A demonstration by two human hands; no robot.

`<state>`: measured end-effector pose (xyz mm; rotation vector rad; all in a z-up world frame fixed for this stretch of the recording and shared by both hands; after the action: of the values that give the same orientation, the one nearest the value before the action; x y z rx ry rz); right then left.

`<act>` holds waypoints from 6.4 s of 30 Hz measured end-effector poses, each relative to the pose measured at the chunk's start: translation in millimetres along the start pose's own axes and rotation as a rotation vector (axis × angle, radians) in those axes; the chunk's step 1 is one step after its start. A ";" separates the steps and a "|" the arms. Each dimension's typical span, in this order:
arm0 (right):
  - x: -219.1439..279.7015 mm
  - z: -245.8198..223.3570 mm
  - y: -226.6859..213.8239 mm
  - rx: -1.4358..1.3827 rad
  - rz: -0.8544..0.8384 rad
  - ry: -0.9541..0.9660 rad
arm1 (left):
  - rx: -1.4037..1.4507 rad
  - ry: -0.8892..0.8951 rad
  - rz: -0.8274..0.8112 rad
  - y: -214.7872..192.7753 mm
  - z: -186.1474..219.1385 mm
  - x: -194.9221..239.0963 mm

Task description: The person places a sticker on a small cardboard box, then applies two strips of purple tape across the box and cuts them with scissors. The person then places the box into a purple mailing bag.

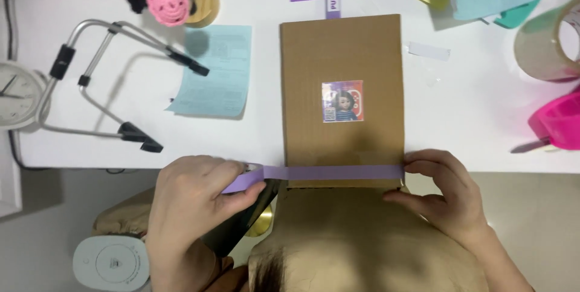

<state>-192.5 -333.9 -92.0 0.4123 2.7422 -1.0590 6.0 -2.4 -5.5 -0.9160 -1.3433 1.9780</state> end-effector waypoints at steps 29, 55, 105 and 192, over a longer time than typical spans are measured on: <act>-66.7 -34.2 59.0 0.181 -0.143 -0.641 | 0.537 -0.053 0.003 21.7 16.5 30.4; -49.7 -35.1 52.6 0.502 0.121 -0.828 | 1.306 -0.029 -0.323 91.8 23.8 31.8; 43.9 200.9 -245.8 1.089 -0.261 0.319 | 1.010 -0.680 -0.517 69.1 91.2 -25.7; 88.1 -18.0 -58.2 -0.615 -0.401 1.042 | 0.723 -0.433 -0.224 90.0 86.4 1.6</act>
<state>-295.5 -345.9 -64.8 0.3787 3.9555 0.1290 -70.9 -78.2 -68.1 -0.0015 -0.7588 2.2938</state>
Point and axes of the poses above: each hand's wrist, its own x-axis away from the middle knuckle, its own y-axis out of the palm, z = x × y, the point moved 1 cm from there along -x, towards the middle knuckle, and after that the axes turned 3 degrees about -x, right-handed, at the moved point
